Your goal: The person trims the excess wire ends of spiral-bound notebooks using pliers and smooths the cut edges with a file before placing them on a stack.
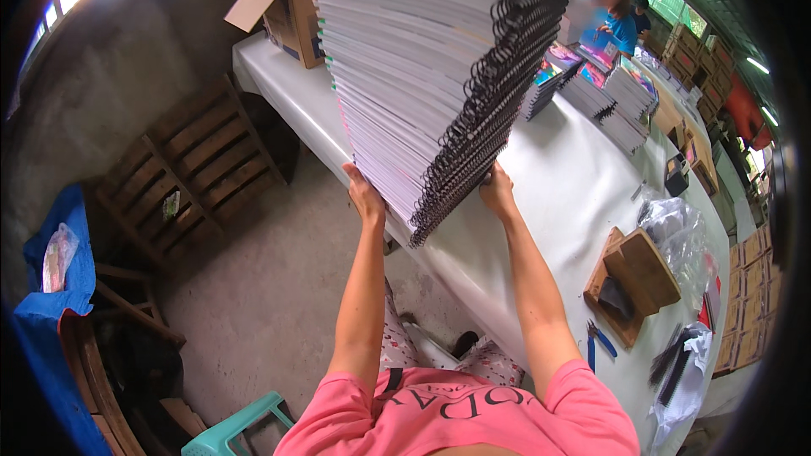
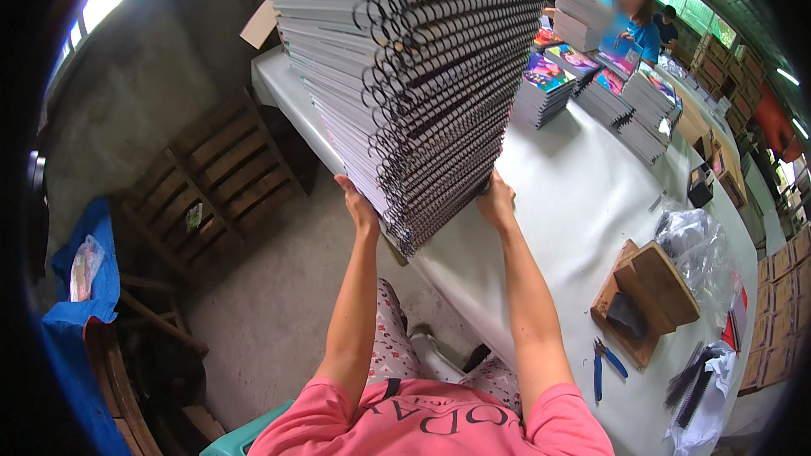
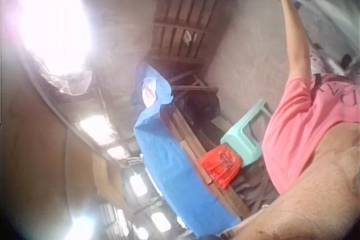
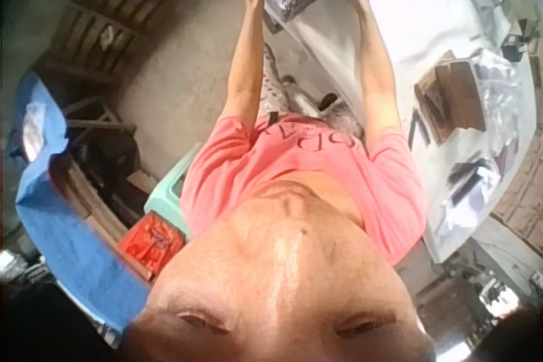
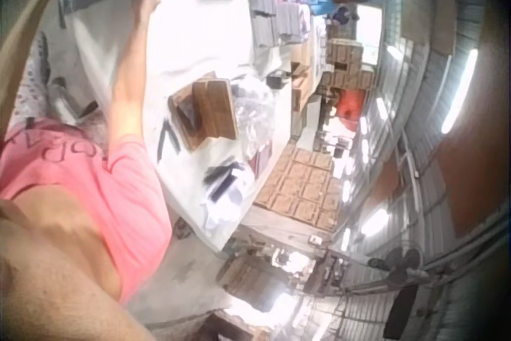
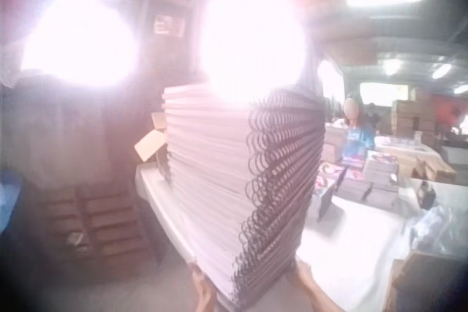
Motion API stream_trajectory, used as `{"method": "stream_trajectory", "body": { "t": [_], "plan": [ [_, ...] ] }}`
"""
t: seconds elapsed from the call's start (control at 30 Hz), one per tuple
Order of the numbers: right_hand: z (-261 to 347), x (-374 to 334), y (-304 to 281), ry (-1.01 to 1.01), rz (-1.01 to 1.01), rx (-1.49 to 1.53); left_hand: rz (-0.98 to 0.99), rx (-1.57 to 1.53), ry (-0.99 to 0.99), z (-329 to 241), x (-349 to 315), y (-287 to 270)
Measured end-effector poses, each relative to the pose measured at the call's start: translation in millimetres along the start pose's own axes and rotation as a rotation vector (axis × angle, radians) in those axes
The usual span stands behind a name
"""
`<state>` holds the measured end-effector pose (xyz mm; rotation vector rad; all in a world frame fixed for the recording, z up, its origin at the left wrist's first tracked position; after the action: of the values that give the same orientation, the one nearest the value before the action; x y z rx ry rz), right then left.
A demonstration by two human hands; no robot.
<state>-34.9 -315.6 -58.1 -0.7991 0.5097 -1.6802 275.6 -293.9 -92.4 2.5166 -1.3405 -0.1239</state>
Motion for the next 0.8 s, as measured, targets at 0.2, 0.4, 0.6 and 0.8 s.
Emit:
{"method": "stream_trajectory", "body": {
  "t": [0.2, 0.4, 0.6, 0.8],
  "plan": [
    [15.3, -6.3, -24.3, -0.088, -0.205, 0.128, 0.006, -0.34, 0.01, 5.0, 8.3, 18.0],
    [14.1, -21.5, -35.2, -0.075, -0.305, 0.111, 0.067, -0.284, -0.043, 4.3, 10.1, 25.4],
    [10.8, -51.7, -53.2, 0.004, -0.377, 0.089, 0.259, -0.547, -0.217, 25.0, 12.4, 52.4],
    [12.7, -78.6, -57.2, 0.043, -0.373, 0.049, -0.262, 0.078, 0.323, 36.7, 44.8, 19.0]
  ]
}}
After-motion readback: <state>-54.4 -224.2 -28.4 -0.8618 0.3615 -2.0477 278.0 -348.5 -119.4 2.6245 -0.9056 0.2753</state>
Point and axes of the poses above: each hand's wrist, its own x-axis towards the middle knuckle, its own y-axis out of the palm, z = x × y, the point moved 10 cm from there along x, towards the middle knuckle
